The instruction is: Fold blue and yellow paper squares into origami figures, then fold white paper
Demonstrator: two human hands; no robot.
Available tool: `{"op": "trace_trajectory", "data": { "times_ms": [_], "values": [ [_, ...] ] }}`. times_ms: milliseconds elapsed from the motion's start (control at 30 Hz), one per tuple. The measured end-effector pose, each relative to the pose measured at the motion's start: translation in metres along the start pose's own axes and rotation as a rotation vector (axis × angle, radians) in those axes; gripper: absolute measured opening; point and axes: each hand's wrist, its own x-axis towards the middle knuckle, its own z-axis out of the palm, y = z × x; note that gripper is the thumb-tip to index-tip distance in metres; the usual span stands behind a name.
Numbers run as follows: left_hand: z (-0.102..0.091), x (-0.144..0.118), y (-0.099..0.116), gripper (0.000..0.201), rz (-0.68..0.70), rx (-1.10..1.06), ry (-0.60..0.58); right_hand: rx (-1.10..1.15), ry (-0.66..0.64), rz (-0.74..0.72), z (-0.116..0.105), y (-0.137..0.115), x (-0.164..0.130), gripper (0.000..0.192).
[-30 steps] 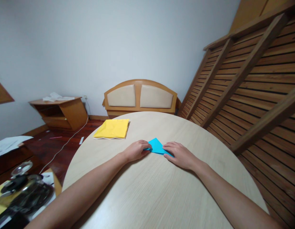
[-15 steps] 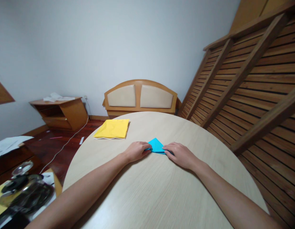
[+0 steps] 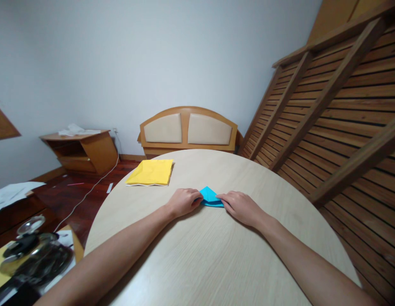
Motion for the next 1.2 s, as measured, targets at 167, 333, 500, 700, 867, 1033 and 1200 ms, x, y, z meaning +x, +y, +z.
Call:
{"op": "trace_trajectory", "data": {
  "times_ms": [167,333,500,700,867,1033,1200],
  "values": [
    [-0.003,0.001,0.006,0.020,0.029,0.041,0.014,-0.051,-0.011,-0.038,-0.004,-0.009,0.001,0.033],
    [-0.001,0.001,0.010,0.019,0.067,0.055,0.041,-0.079,0.011,-0.053,-0.001,-0.013,0.003,0.029],
    [0.003,0.002,0.014,0.014,0.123,0.037,0.091,-0.105,0.033,-0.055,-0.001,-0.018,0.005,0.023],
    [0.004,0.003,0.023,0.014,0.151,0.022,0.133,-0.125,0.065,-0.076,-0.002,-0.022,0.005,0.016],
    [0.001,0.003,0.025,0.018,0.128,-0.014,0.207,-0.129,0.160,-0.094,0.000,-0.019,0.004,0.016],
    [-0.005,0.001,0.026,0.023,0.051,-0.141,0.343,-0.089,0.258,-0.059,0.000,-0.014,0.003,0.017],
    [-0.004,0.001,0.027,0.040,-0.199,-0.405,0.438,-0.042,0.357,0.002,-0.002,-0.011,0.002,0.019]
  ]
}}
